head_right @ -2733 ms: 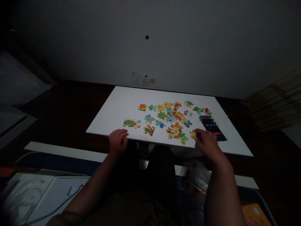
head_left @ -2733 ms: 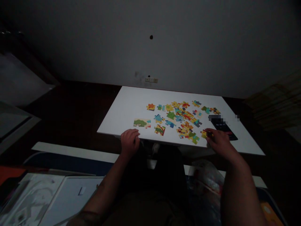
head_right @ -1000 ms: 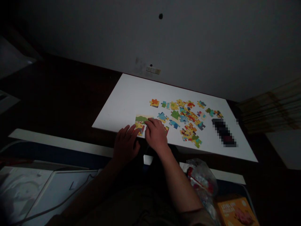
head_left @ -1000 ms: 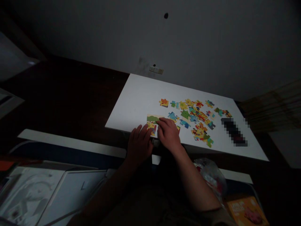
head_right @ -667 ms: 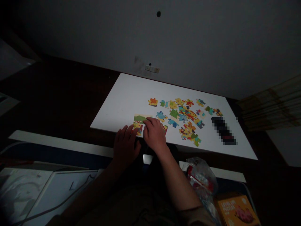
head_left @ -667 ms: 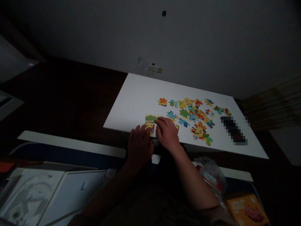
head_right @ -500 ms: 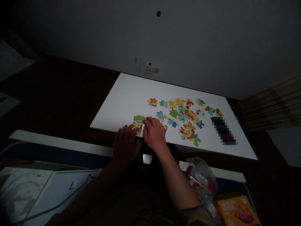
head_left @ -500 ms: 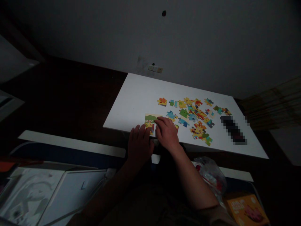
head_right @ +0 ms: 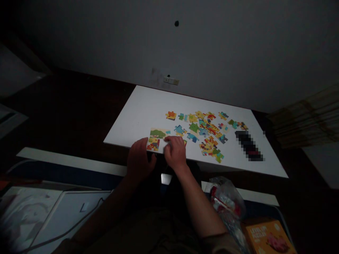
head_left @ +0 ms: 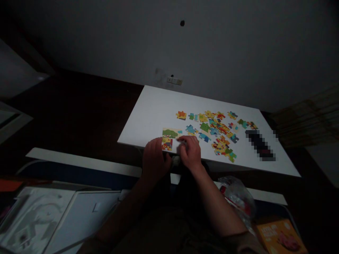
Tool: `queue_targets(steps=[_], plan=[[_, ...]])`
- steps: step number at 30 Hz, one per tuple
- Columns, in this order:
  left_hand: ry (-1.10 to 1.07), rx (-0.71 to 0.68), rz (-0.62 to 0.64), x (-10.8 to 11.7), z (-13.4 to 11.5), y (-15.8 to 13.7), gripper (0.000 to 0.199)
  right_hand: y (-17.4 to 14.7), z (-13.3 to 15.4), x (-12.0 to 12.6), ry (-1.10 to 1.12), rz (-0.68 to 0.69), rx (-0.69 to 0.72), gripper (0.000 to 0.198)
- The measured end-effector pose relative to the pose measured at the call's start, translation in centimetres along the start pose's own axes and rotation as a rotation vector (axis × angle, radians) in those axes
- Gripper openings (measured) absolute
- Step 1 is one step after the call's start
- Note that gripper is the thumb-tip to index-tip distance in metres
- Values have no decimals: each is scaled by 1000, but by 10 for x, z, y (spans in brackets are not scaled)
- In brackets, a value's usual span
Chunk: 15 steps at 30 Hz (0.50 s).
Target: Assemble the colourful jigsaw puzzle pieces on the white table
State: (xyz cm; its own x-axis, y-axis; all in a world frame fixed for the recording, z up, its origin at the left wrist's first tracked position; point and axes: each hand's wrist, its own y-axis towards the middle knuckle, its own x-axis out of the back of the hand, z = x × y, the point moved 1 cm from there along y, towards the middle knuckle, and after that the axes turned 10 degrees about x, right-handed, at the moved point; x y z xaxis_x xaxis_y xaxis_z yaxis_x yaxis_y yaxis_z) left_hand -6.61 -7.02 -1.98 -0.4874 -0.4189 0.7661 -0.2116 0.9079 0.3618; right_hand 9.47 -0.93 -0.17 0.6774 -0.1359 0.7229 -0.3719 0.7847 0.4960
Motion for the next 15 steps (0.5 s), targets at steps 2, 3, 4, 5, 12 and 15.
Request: queue_targets(steps=[2,3,4,5,12,15], plan=[[6,22,-23,1,3,1,68,1,4,1,-17,30,0,26],[11,27,-30,2,5,2,69,1,6,2,-35,52,3,26],[16,24,-30,2,7,4,69,1,9,2,-58,77,8,26],[20,9,-24,3,8,6,70,2,12,1,-81,97,15,28],[66,-208,191,5,9,23,77,3,21,-7,-132,149,51,54],[77,-202,196,5,8,25,78,5,19,-11,-113,157,32,49]])
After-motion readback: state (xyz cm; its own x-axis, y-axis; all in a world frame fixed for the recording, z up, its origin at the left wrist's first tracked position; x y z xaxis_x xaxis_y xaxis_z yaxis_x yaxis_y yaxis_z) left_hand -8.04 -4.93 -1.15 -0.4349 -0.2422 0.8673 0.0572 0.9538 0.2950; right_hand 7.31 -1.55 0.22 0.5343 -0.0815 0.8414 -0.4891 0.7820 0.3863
